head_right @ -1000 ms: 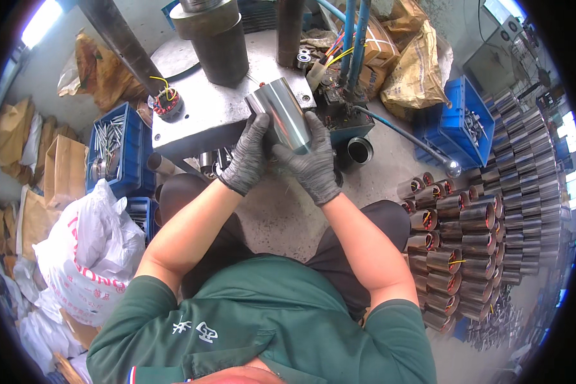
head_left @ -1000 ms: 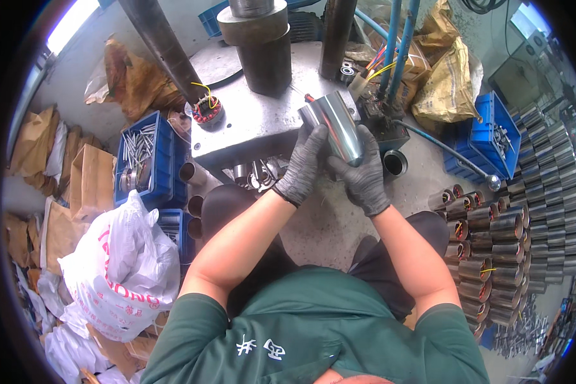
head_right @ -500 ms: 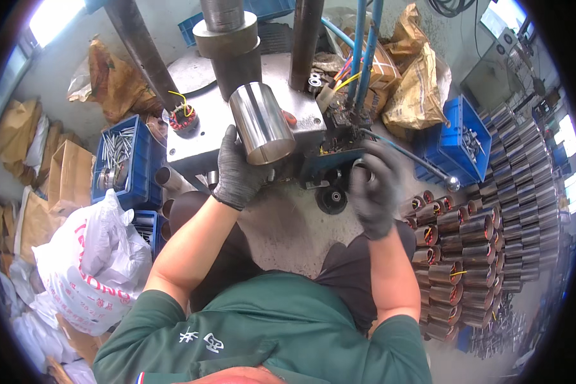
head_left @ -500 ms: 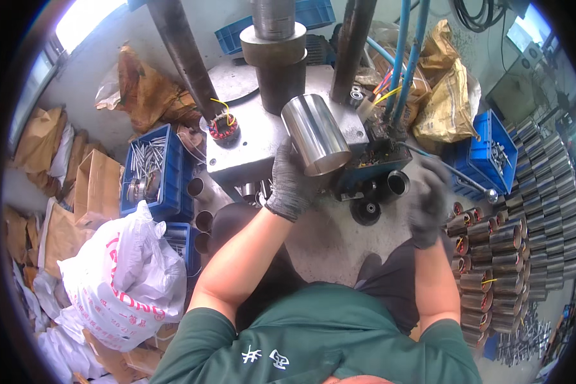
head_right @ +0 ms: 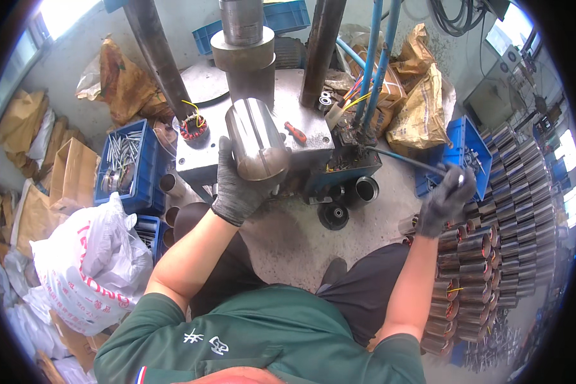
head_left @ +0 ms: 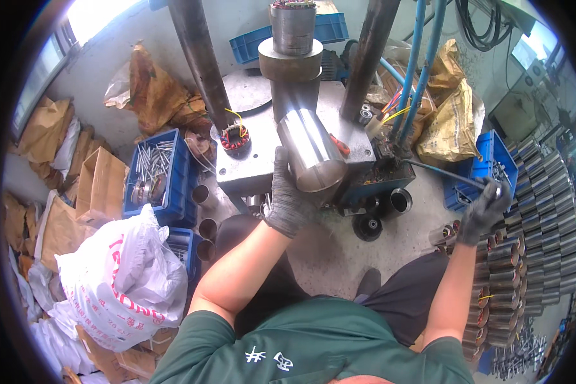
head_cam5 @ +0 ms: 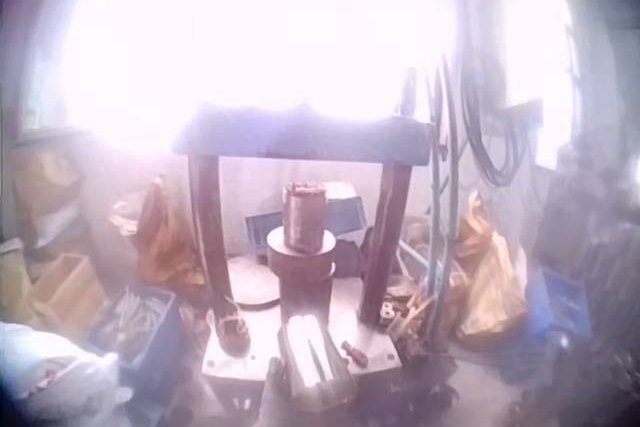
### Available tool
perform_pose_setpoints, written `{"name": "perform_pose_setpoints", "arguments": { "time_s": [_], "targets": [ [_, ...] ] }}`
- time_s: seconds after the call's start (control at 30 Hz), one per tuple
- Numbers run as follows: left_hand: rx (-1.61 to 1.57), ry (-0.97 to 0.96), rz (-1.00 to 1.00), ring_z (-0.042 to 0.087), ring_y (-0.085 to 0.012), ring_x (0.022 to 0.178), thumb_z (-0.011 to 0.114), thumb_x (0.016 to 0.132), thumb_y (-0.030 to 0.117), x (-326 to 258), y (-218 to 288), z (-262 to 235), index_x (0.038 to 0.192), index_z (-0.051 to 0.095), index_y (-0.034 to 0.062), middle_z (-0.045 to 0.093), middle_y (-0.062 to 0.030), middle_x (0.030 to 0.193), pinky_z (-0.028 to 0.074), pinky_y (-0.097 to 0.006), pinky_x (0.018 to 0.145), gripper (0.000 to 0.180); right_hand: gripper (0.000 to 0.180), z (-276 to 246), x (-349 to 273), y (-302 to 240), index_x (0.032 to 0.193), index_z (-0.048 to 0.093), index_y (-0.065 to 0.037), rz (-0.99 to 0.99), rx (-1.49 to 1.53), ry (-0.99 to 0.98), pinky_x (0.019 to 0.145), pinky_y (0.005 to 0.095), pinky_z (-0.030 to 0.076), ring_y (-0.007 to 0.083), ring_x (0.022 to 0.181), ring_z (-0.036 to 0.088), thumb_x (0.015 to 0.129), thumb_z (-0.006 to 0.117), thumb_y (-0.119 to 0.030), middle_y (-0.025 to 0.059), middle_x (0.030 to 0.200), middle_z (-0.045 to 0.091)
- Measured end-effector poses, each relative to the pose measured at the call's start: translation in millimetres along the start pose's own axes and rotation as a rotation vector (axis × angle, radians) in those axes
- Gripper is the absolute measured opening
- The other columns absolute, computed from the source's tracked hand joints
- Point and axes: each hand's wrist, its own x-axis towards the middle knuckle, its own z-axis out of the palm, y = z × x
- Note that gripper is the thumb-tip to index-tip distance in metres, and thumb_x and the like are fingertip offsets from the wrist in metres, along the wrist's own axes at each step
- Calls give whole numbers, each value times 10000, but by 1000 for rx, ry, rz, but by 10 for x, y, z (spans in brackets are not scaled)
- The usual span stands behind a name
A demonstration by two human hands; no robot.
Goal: Assembling electrical motor components and pressing them into metal housings using a hydraulic press.
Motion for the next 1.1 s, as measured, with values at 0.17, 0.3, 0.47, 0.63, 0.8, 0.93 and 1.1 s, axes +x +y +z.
{"name": "perform_pose_setpoints", "arguments": {
  "time_s": [0.17,0.3,0.47,0.63,0.8,0.93,1.1],
  "targets": [
    [-115,145,15,487,-364,1358,648,841,749,23,5,-81,1532,356,94,474,-161,1459,404,-538,1167,996,248,503,637,435,1263,442,-20,-15,-35,104,716,302,595,179,753,693,1077,554,-140,138,991,664],
    [280,20,118,528,-294,1348,617,880,719,33,-67,49,1514,346,54,523,-176,1422,437,-411,1173,957,233,824,917,410,1219,481,-55,153,-91,75,622,284,593,139,696,665,1062,603,-177,99,1005,626],
    [450,3,192,578,-280,1279,757,885,531,154,-77,-28,1454,421,56,536,-149,1401,469,-414,1135,814,269,952,963,420,1268,477,-78,86,18,37,643,253,561,120,717,656,1054,606,-178,73,1048,630],
    [1120,-17,849,604,-204,1180,922,777,234,406,170,212,1345,542,36,632,-66,1243,517,-399,1019,712,727,1005,904,192,1582,259,-112,248,59,-11,867,332,515,151,965,585,987,676,-96,93,1153,610],
    [2179,-341,1375,636,-245,1155,929,724,217,909,667,1266,1396,489,26,604,-110,1281,540,-377,1000,825,843,1013,881,252,1577,220,-76,241,142,108,828,335,561,195,953,656,934,760,-150,140,1158,634],
    [2355,-263,1693,630,-267,1177,944,675,237,1232,779,1755,1423,471,44,590,-120,1289,535,-383,1015,906,905,1053,864,274,1602,141,-48,216,102,113,849,345,564,211,966,665,938,749,-142,158,1173,633],
    [2098,-260,1290,595,-271,1246,955,613,207,1638,1020,1993,1461,430,73,580,-118,1326,507,-377,1075,1006,937,1002,890,42,1609,86,-32,281,150,81,841,344,572,205,955,668,941,737,-124,175,1186,626]
  ]
}}
